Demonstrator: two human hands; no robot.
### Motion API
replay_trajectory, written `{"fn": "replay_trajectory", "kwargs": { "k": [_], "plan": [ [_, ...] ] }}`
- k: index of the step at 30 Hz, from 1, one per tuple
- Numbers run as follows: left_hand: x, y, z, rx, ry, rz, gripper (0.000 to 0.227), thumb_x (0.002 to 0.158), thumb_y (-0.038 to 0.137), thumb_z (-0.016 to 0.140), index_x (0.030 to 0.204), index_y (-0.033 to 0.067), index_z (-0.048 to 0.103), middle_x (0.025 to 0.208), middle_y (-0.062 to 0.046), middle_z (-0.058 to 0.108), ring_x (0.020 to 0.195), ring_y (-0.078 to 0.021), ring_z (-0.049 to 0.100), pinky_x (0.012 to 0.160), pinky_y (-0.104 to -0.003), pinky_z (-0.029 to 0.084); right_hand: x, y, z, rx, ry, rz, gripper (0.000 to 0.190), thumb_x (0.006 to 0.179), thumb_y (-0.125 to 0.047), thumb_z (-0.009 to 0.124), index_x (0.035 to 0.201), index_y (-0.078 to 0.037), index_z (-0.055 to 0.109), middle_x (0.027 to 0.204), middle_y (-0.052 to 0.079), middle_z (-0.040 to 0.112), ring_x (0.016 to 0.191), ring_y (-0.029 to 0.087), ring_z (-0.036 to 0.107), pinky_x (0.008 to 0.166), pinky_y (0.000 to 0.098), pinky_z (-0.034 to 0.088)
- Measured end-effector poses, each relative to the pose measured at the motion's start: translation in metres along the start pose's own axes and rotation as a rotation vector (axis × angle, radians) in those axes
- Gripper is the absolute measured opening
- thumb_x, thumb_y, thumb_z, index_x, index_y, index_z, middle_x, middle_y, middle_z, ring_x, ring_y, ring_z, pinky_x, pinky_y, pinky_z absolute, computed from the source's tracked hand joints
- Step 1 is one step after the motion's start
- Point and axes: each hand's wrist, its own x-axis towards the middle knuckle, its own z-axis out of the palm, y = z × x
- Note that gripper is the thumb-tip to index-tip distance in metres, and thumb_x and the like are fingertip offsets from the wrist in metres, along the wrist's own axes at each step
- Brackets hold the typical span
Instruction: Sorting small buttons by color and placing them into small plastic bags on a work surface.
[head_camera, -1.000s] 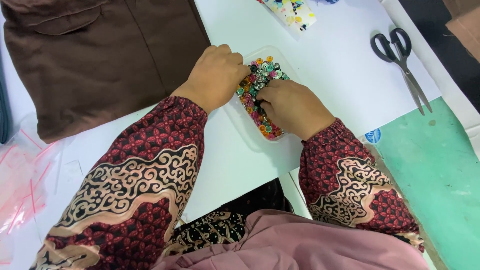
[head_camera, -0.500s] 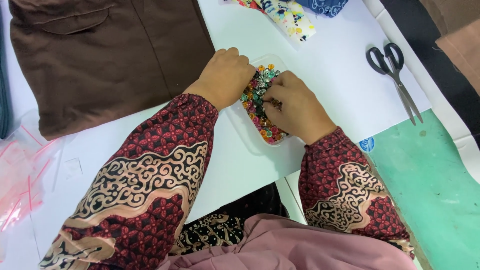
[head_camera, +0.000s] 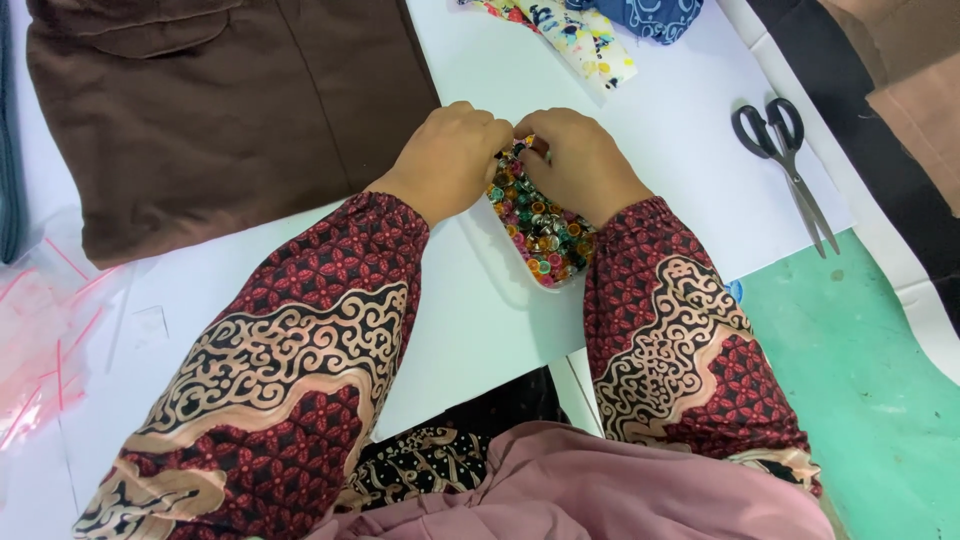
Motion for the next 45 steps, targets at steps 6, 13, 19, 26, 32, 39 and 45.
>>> {"fn": "replay_trajectory", "kwargs": {
  "k": [6, 13, 19, 26, 32, 39, 45],
  "plan": [
    [-0.026, 0.008, -0.062, -0.203, -0.003, -0.112, 0.011, 0.093, 0.009, 0.065, 0.100, 0.0083, 0.074, 0.092, -0.007, 0.072, 0.086, -0.0314, 0.061, 0.073, -0.044, 0.051, -0.007, -0.028, -0.007, -0.086, 0.056, -0.202, 0.018, 0.097, 0.002, 0.062, 0.110, -0.004, 0.073, 0.101, 0.012, 0.067, 0.096, 0.031, 0.062, 0.080, 0.0427, 0.051],
    [-0.128, 0.005, -0.122, -0.306, -0.065, -0.339, 0.005, 0.090, 0.011, 0.070, 0.093, 0.0155, 0.070, 0.090, 0.001, 0.066, 0.087, -0.0229, 0.061, 0.072, -0.040, 0.050, -0.025, -0.105, 0.029, 0.123, -0.044, -0.454, 0.018, 0.095, 0.010, 0.063, 0.110, 0.002, 0.070, 0.091, 0.012, 0.061, 0.080, 0.026, 0.058, 0.073, 0.0387, 0.047],
    [-0.202, 0.011, -0.116, -0.322, -0.122, -0.462, 0.009, 0.086, 0.008, 0.075, 0.094, 0.0132, 0.075, 0.086, -0.005, 0.069, 0.089, -0.0268, 0.065, 0.081, -0.038, 0.053, -0.013, -0.148, 0.083, 0.078, -0.314, -0.395, 0.014, 0.095, 0.000, 0.062, 0.105, -0.003, 0.072, 0.098, 0.013, 0.069, 0.088, 0.030, 0.069, 0.077, 0.0389, 0.058],
    [-0.218, 0.012, -0.104, -0.312, -0.039, -0.395, 0.003, 0.087, 0.010, 0.075, 0.089, 0.0121, 0.076, 0.085, -0.003, 0.067, 0.093, -0.0233, 0.063, 0.085, -0.036, 0.051, -0.013, -0.158, 0.104, 0.073, -0.361, -0.405, 0.010, 0.099, -0.002, 0.060, 0.102, -0.005, 0.070, 0.096, 0.010, 0.067, 0.091, 0.026, 0.067, 0.082, 0.0372, 0.057],
    [-0.221, 0.016, -0.109, -0.301, -0.026, -0.395, 0.017, 0.090, 0.013, 0.075, 0.106, 0.0070, 0.076, 0.099, -0.008, 0.069, 0.109, -0.0274, 0.063, 0.097, -0.040, 0.050, -0.031, -0.150, 0.082, 0.065, -0.282, -0.419, 0.011, 0.098, -0.002, 0.065, 0.106, -0.006, 0.071, 0.103, 0.010, 0.067, 0.099, 0.026, 0.068, 0.090, 0.0384, 0.056],
    [-0.206, 0.031, -0.106, -0.293, 0.077, -0.388, 0.015, 0.095, 0.013, 0.072, 0.109, 0.0096, 0.075, 0.108, -0.007, 0.066, 0.114, -0.0273, 0.062, 0.099, -0.040, 0.048, -0.059, -0.065, -0.018, -0.064, 0.023, -0.169, 0.025, 0.095, 0.006, 0.069, 0.111, -0.012, 0.078, 0.100, 0.005, 0.072, 0.096, 0.026, 0.070, 0.085, 0.0342, 0.057],
    [-0.147, 0.071, -0.079, -0.507, 0.077, -0.318, 0.014, 0.096, 0.016, 0.067, 0.108, 0.0118, 0.073, 0.105, -0.005, 0.064, 0.109, -0.0269, 0.063, 0.096, -0.039, 0.051, -0.071, -0.026, -0.043, -0.366, -0.074, 0.034, 0.016, 0.093, 0.002, 0.069, 0.103, -0.008, 0.078, 0.092, 0.014, 0.073, 0.083, 0.032, 0.069, 0.074, 0.0418, 0.058]
  ]
}}
